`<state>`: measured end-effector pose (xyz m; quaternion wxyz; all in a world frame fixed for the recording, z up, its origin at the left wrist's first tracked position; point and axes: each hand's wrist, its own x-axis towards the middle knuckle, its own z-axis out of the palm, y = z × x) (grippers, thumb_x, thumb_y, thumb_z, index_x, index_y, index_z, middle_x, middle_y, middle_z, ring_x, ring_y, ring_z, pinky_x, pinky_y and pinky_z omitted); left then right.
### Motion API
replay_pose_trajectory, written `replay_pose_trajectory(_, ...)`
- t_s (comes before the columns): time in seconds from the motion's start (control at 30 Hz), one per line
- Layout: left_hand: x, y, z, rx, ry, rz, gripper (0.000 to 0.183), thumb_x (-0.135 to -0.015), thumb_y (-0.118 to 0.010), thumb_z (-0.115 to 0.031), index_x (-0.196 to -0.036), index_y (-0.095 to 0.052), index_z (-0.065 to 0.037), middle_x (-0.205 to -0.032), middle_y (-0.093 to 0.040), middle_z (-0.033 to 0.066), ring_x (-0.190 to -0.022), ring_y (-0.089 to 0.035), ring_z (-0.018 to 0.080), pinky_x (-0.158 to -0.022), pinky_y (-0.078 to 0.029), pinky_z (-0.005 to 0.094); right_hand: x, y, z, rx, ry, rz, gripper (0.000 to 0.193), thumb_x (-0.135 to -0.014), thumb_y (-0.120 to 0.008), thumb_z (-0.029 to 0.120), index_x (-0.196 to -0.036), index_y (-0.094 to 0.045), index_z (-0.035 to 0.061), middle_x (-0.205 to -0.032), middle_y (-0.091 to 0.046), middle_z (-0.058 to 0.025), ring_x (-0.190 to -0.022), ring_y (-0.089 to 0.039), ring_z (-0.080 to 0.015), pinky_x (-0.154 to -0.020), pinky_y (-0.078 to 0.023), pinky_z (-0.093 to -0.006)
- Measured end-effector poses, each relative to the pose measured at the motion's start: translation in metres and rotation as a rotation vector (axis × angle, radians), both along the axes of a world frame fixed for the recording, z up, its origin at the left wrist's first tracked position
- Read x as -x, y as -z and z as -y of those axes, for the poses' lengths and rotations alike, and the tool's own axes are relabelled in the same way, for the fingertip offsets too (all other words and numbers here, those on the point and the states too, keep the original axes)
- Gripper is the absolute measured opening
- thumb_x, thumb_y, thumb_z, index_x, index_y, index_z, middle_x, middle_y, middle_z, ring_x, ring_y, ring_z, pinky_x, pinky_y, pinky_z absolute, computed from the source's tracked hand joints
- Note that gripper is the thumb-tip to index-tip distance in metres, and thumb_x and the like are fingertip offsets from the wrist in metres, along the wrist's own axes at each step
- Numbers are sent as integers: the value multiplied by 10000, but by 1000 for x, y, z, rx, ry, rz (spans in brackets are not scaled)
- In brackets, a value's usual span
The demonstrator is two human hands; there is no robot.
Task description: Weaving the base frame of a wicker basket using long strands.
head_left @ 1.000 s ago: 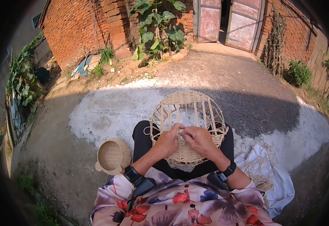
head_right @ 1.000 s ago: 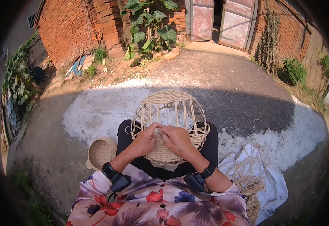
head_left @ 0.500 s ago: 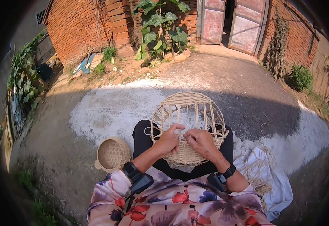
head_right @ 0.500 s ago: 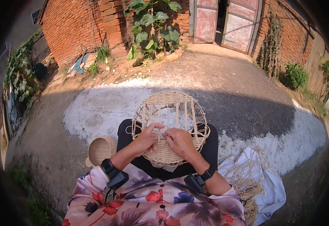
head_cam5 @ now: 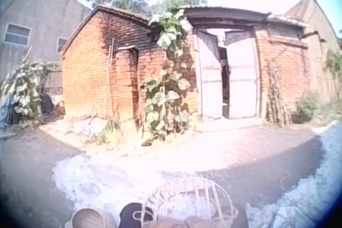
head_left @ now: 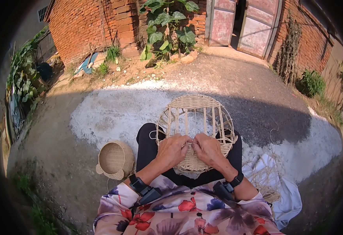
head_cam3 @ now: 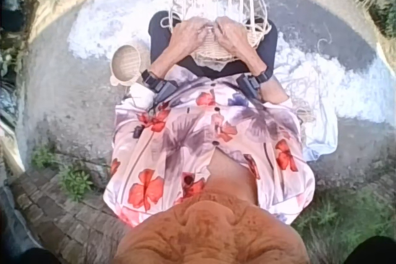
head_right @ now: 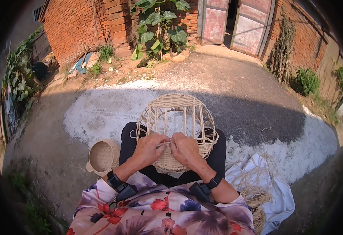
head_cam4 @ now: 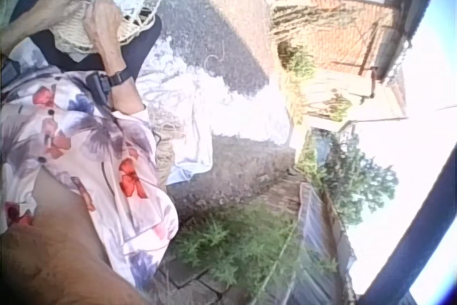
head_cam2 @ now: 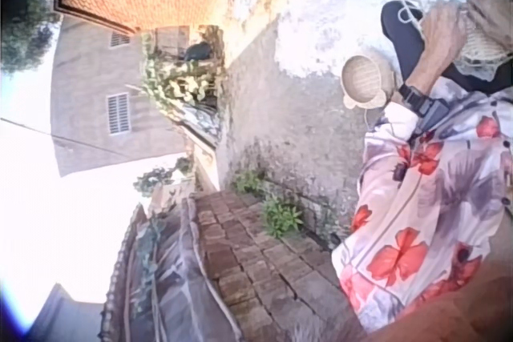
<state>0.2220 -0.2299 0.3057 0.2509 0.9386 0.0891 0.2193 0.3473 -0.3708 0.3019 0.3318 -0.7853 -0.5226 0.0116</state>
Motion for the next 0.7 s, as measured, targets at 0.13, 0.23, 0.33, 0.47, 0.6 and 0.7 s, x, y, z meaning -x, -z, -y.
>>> replay_pose_trajectory(0.13,2,-3,2,-7,3,-10,143,-857,-702,-184,-980,-725,-113,-877,-688,121,-816,-683,335,-713,-536,439,-11,1,4,9,-77,-135,146,-890,-632,169,-884,-626,22,-844,-658,-194,-752,-648,-402,-672,-496,-476)
replay_pose_trajectory(0.23,-1,-1,3,-8,-24,-45,151,-845,-721,-211,-961,-729,-115,-849,-679,111,-802,-678,329,-693,-523,443,-18,-7,9,-28,-81,-301,150,-894,-646,166,-907,-648,16,-818,-651,-171,-714,-651,-349,-648,-505,-417)
replay_pose_trajectory(0.33,-4,7,1,47,-35,-22,149,-835,-728,-217,-946,-731,-116,-849,-681,102,-805,-680,320,-693,-523,438,-22,-20,21,-138,-27,-410,141,-891,-667,154,-939,-668,21,-806,-648,-136,-693,-651,-289,-633,-510,-365)
replay_pose_trajectory(0.47,-6,11,-1,127,-29,9,149,-822,-731,-206,-930,-741,-104,-872,-705,109,-803,-690,310,-697,-534,412,-6,-27,35,-70,-228,16,159,-883,-674,120,-1024,-646,53,-839,-615,-105,-700,-646,-285,-615,-517,-392)
replay_pose_trajectory(0.6,-8,10,-7,214,-44,-52,133,-827,-716,-230,-918,-763,-145,-834,-721,115,-811,-701,324,-715,-539,439,10,-9,17,-55,-272,319,166,-870,-640,87,-1013,-562,56,-819,-540,-120,-704,-621,-333,-614,-512,-448)
replay_pose_trajectory(0.7,-7,1,-7,245,-54,-130,156,-827,-718,-265,-920,-774,-152,-796,-734,107,-762,-714,312,-694,-548,421,15,4,14,-217,-322,264,126,-874,-616,76,-967,-542,35,-803,-562,-114,-715,-629,-341,-619,-511,-455)
